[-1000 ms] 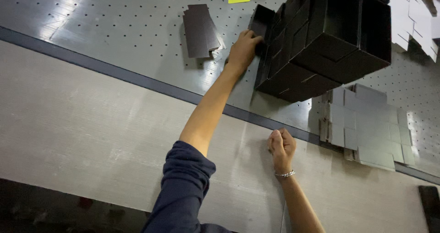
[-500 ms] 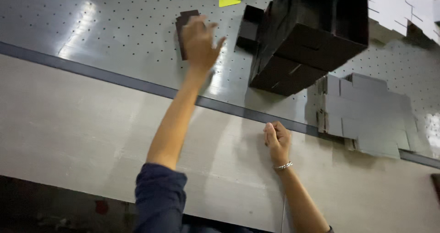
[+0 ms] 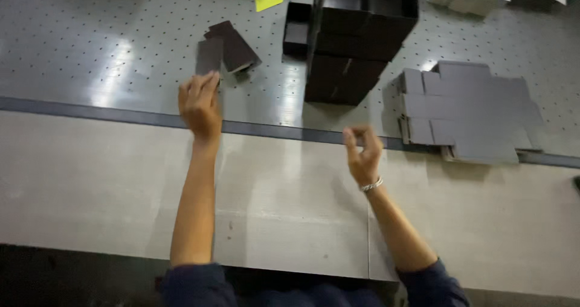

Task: The person assembles small rectangular boxes from flat white cardboard sheets on a perforated metal workbench. They fold the flaps of the cardboard along pre-scored lines to form the box shape and then stack the finished boxes with others nearby.

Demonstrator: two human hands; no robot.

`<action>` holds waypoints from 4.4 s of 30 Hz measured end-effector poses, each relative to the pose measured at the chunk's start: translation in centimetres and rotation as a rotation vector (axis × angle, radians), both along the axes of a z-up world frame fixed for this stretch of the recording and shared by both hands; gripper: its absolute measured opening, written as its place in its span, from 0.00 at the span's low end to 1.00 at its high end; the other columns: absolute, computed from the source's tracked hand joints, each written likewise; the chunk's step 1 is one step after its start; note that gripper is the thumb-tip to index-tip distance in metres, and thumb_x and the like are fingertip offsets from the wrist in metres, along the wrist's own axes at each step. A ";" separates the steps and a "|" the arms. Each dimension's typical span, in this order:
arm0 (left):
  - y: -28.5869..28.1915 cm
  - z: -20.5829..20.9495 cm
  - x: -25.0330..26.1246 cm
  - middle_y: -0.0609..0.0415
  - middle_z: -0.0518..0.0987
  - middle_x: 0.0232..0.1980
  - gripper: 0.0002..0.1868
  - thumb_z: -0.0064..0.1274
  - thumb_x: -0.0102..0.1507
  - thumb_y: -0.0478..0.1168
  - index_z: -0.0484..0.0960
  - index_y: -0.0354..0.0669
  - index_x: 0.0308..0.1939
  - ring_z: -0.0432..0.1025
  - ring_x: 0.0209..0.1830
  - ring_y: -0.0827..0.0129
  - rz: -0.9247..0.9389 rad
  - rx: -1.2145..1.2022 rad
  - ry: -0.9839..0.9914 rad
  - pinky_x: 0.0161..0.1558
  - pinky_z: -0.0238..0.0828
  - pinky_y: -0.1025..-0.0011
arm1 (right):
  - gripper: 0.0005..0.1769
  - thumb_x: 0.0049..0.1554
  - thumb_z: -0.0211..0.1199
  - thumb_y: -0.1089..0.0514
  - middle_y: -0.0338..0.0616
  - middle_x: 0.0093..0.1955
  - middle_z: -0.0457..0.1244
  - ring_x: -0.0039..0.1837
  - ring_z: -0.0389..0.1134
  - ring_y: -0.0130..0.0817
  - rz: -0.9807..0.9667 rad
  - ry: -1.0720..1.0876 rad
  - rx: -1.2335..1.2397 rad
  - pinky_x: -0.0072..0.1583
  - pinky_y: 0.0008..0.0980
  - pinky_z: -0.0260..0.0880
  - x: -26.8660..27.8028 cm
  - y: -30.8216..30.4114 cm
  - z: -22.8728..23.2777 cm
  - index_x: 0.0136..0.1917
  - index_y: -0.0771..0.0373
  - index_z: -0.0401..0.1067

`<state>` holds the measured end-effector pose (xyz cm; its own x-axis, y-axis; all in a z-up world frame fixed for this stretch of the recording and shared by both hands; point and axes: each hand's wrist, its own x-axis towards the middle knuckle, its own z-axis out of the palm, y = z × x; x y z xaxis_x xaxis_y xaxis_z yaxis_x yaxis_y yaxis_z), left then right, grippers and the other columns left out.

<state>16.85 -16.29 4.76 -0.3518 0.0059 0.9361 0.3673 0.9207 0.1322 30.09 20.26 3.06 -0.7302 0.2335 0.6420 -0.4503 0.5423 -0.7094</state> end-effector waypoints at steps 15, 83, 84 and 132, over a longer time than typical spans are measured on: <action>-0.8 -5.4 5.9 0.47 0.71 0.64 0.17 0.65 0.65 0.43 0.83 0.46 0.57 0.68 0.63 0.50 -0.125 0.239 -0.554 0.63 0.61 0.51 | 0.21 0.54 0.72 0.49 0.52 0.58 0.67 0.60 0.67 0.54 -0.579 -0.655 0.780 0.56 0.52 0.68 -0.9 13.8 2.1 0.60 0.55 0.78; 9.8 -5.9 25.8 0.62 0.73 0.59 0.23 0.56 0.64 0.40 0.78 0.57 0.64 0.69 0.56 0.63 -0.643 -0.397 -0.856 0.53 0.70 0.61 | 0.65 0.36 0.62 0.11 0.36 0.66 0.54 0.70 0.49 0.39 0.377 -0.446 0.986 0.69 0.42 0.48 19.2 4.1 1.1 0.76 0.49 0.63; 9.8 -6.5 25.4 0.62 0.72 0.59 0.23 0.55 0.64 0.41 0.78 0.58 0.64 0.69 0.56 0.62 -0.621 -0.410 -0.830 0.52 0.70 0.62 | 0.68 0.34 0.63 0.10 0.37 0.65 0.54 0.69 0.50 0.39 0.388 -0.425 0.958 0.68 0.42 0.48 18.9 4.2 0.9 0.77 0.49 0.62; 12.7 -3.8 19.5 0.64 0.56 0.82 0.38 0.25 0.68 0.74 0.56 0.70 0.79 0.48 0.82 0.64 -0.511 -0.616 -0.957 0.79 0.39 0.48 | 0.31 0.66 0.43 0.34 0.39 0.87 0.34 0.85 0.32 0.50 0.100 -0.575 1.019 0.76 0.60 0.37 11.1 3.3 -1.0 0.81 0.31 0.51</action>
<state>36.32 -3.63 0.92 -0.7178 0.6892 0.0989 0.6957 0.7043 0.1414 41.23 23.55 2.06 -0.9597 -0.2726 0.0687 -0.2778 0.9572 -0.0810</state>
